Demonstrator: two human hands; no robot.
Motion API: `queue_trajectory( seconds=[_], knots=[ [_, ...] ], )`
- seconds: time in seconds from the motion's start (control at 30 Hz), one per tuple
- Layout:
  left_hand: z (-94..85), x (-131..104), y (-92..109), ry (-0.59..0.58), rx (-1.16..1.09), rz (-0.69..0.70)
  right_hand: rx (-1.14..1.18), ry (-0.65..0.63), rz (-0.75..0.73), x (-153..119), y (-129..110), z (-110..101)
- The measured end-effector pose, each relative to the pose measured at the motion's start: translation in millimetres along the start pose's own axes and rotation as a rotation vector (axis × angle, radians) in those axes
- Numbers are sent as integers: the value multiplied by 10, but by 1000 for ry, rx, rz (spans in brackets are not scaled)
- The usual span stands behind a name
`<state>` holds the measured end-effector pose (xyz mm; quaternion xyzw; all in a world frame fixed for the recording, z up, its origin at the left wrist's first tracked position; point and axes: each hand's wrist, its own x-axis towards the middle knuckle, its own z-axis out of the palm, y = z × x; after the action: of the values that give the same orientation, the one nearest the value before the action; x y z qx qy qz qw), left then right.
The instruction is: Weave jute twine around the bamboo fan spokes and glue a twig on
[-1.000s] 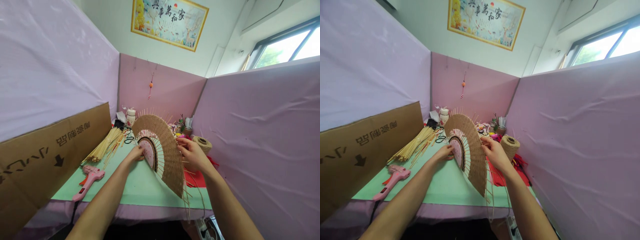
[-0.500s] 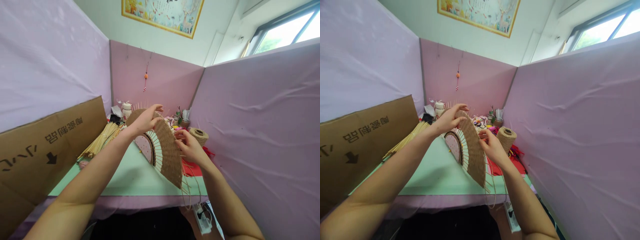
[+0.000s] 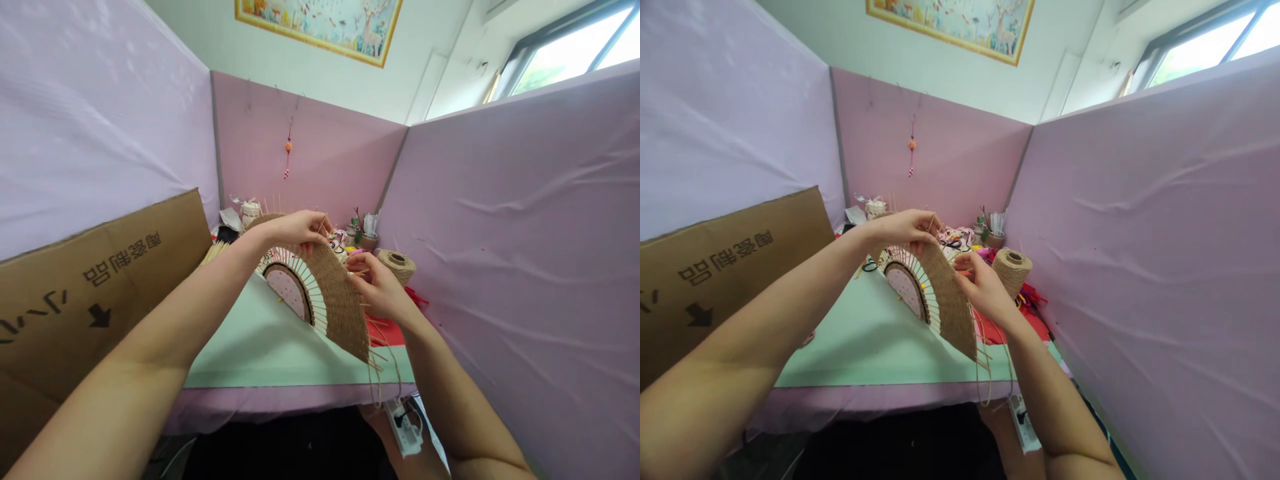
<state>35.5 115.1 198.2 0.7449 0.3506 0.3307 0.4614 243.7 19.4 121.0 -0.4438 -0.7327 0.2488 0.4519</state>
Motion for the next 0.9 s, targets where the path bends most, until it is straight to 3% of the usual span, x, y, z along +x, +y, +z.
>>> queue_trajectory(
  seconds=[0.17,0.23,0.3,0.4,0.5,0.57,0.67,0.9],
  knots=[
    [11,25,-23,-51,121,41,173,-54,117,-170,-64,-142],
    [30,33,-17,-66,147,51,203,-14,142,-307,-45,-189],
    [47,39,-6,-90,190,70,146,143,107,-479,-11,-190],
    [73,60,8,-109,224,83,-175,470,-88,-744,20,-104],
    [101,97,15,-122,143,43,-547,565,-278,-894,24,29],
    [116,121,15,-125,67,1,-710,553,-317,-894,37,116],
    [123,142,7,-96,-4,-53,-868,598,-260,-794,82,223],
    [146,136,22,-90,-64,-82,-919,725,-126,-582,141,339]
  ],
)
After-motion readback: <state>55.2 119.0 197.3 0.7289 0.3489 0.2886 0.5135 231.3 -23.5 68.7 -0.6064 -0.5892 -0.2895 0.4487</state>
